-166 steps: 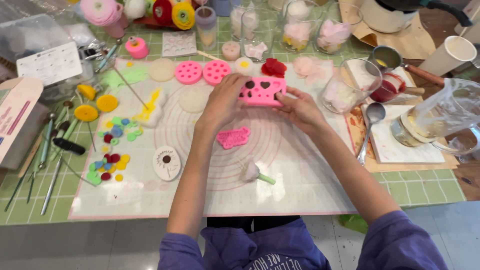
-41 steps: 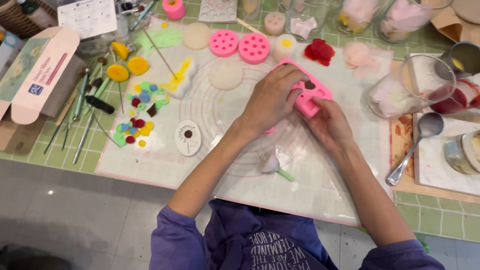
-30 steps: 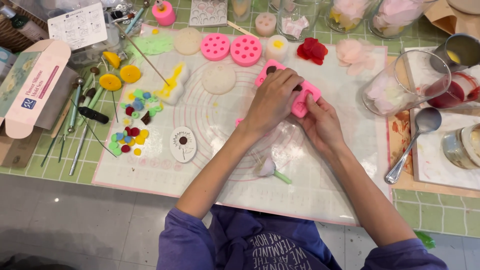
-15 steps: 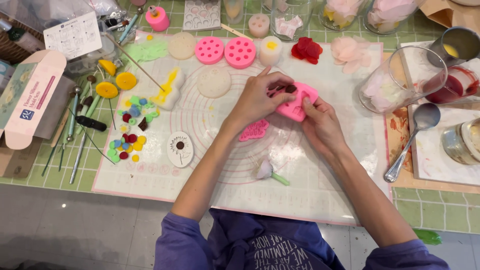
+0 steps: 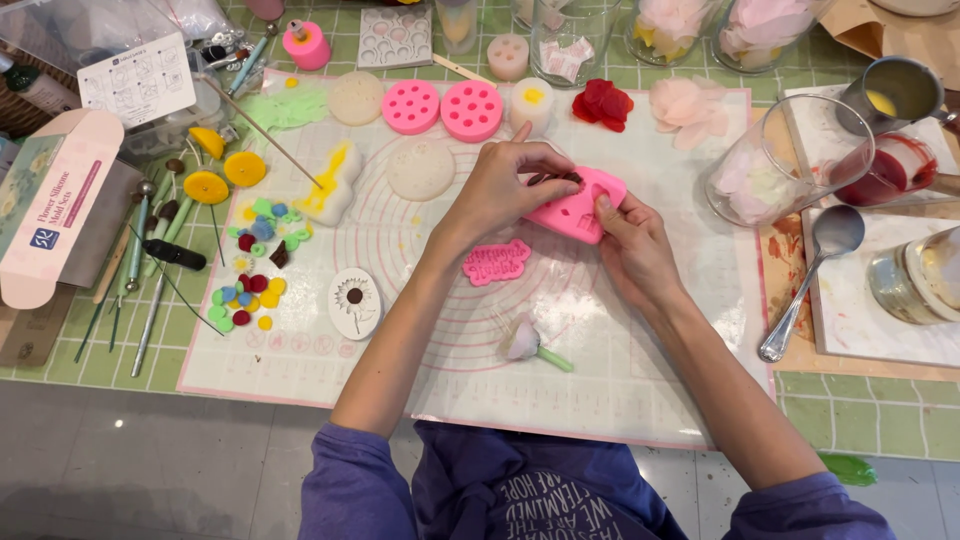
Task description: The person is placing small pieces of dark wax into a pink silicone mold and then moving to pour liquid wax into containers.
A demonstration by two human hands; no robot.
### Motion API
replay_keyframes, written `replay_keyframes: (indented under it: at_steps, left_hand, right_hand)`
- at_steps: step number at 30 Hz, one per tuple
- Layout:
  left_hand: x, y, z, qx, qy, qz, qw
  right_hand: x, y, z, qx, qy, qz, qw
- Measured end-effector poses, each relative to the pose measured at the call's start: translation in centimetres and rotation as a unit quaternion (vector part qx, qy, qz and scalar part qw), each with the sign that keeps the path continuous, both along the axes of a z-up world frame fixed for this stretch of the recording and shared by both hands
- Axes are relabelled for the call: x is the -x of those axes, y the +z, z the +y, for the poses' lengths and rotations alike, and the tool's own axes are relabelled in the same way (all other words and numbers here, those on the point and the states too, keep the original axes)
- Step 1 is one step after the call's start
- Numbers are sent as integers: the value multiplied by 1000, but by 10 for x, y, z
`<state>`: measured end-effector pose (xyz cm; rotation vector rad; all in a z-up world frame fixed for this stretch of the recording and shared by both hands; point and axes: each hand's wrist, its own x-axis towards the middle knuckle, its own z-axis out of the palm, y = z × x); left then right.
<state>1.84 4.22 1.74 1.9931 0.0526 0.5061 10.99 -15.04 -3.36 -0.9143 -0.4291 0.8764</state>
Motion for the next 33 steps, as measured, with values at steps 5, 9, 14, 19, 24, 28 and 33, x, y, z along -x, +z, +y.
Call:
replay_keyframes:
  at_steps: [5, 9, 14, 19, 24, 28, 33]
  left_hand:
    - [-7, 4, -2, -96, 8, -21, 995]
    - [-10, 0, -5, -121, 18, -31, 992]
    - [-13, -4, -6, -126, 22, -47, 991]
    - [-14, 5, -11, -128, 13, -32, 991]
    - [-13, 14, -15, -143, -12, 25, 989]
    - [-15, 11, -6, -137, -36, 30, 989]
    - [-29, 1, 7, -215, -2, 41, 976]
  right_hand:
    - [-3, 0, -1, 13, -25, 18, 999]
    - [-5, -6, -2, 18, -44, 38, 998]
    - [-2, 4, -3, 26, -56, 39, 997]
    - [-2, 7, -5, 38, -68, 34, 996]
    - [-6, 4, -4, 57, -74, 67, 993]
    - [-22, -9, -4, 66, -70, 103, 990]
    - [-30, -16, -3, 37, -66, 163, 984]
